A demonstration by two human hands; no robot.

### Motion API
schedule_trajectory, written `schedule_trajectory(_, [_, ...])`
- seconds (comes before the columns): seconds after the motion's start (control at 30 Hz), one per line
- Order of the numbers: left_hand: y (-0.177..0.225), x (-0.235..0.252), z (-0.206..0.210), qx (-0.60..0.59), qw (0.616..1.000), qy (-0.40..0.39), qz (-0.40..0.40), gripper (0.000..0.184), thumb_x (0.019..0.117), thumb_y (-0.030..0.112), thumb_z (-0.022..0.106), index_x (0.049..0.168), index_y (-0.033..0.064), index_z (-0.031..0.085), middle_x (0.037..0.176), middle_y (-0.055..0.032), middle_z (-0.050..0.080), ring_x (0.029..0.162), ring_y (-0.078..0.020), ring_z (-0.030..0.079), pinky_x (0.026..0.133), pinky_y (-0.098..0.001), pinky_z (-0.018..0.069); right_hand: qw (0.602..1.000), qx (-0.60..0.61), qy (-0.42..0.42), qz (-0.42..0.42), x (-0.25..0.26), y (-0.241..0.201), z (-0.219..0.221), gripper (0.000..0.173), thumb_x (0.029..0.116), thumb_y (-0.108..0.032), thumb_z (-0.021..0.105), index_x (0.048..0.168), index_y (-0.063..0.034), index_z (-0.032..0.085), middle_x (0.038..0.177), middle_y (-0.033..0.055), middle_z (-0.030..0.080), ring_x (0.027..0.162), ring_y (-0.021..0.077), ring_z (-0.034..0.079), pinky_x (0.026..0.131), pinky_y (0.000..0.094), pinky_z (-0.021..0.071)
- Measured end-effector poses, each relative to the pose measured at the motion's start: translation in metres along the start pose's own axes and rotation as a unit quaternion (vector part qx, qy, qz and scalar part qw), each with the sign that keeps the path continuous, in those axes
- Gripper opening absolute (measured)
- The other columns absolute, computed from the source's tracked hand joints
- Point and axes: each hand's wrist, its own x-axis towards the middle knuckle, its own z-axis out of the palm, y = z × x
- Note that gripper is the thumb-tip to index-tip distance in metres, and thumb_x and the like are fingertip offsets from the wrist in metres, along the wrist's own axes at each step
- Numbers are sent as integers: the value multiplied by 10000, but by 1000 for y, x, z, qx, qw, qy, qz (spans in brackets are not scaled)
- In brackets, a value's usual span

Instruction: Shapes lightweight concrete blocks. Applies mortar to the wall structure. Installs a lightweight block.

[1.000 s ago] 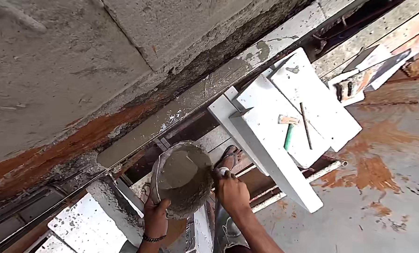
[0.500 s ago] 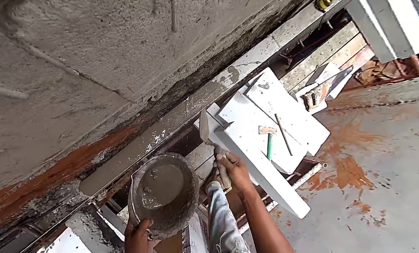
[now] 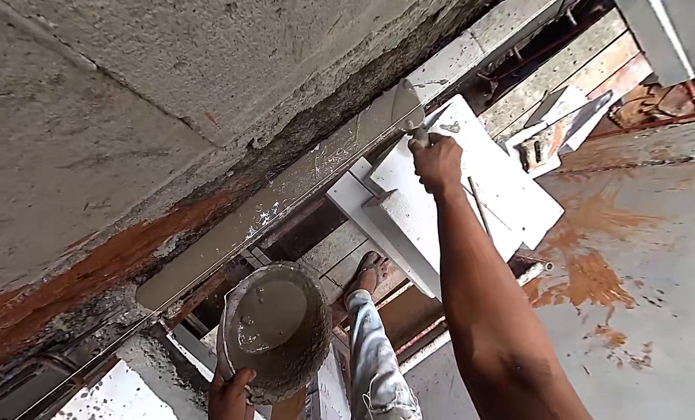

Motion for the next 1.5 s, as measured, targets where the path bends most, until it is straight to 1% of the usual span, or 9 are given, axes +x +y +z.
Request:
schedule_trajectory(0.1, [-5,-2,-2,-5,1000,-4,-8,654,720,-141,573,1353,10,507,1108,-90,677,907,-124,697,735,-325,617,991,127,-40,23,-8,5,6,390,1013,-450,577,1180,-108,663,804,97,672,585,215,649,541,420,566])
schedule_trajectory(0.2, [-6,-3,-1,-11,1000,7,-17,627,712,-130,588,1322,1,530,1099,-102,679,902,-133,695,729,-325,613,991,73,-92,-61,-90,14,27,406,1031,-440,581,1285,-132,658,806,163,686,581,296,637,540,509,543])
schedule_trajectory(0.43, [2,-3,0,-5,1000,6,-7,674,702,-129,601,1364,-27,521,1169,-142,666,984,-154,682,805,-332,597,914,-288,-255,-132,-306,50,46,408,937,-464,632,1265,-238,719,1046,139,736,886,372,728,685,591,565])
schedule_trajectory(0.6, [9,-11,2,20,999,-33,30,610,689,-92,609,1293,-25,554,1079,-80,699,926,-97,697,781,-281,601,853,-353,-364,-125,-323,53,123,461,1043,-221,484,1499,-165,524,1320,236,628,1154,428,652,875,583,549])
schedule_trajectory(0.87, [30,-2,8,-78,997,-10,4,640,744,-156,535,1355,29,478,1100,-87,684,912,-138,711,737,-339,628,961,63,-265,-54,-312,84,85,426,871,-497,721,1033,-106,761,810,48,719,745,185,702,705,445,579])
schedule_trajectory(1.13, [26,1,9,-78,997,30,8,601,737,-167,536,1304,30,516,1040,-71,684,845,-118,703,677,-317,622,774,559,-270,123,-203,-16,116,295,1105,-218,457,1153,34,602,770,124,642,555,180,622,481,300,555])
schedule_trajectory(1.27, [23,-2,-4,-66,998,24,5,654,734,-171,531,1353,35,494,1079,-71,689,868,-118,713,697,-319,629,968,169,-165,-80,-221,-21,111,363,1001,-347,647,1280,-121,704,840,46,719,661,158,664,626,344,563])
schedule_trajectory(1.37, [19,-5,-15,-56,998,29,0,634,726,-175,542,1322,37,511,1067,-55,687,875,-98,704,712,-302,620,979,-136,-103,-107,-209,-21,101,474,1016,-450,561,1416,-200,616,1036,149,733,914,360,724,761,577,558])
schedule_trajectory(1.5, [13,-5,-26,-53,998,34,-8,610,710,-172,544,1281,41,530,1039,-36,689,858,-90,700,699,-294,618,983,-163,-37,-77,-128,-19,63,437,1028,-483,536,1298,-155,637,1004,243,714,924,484,698,697,683,521])
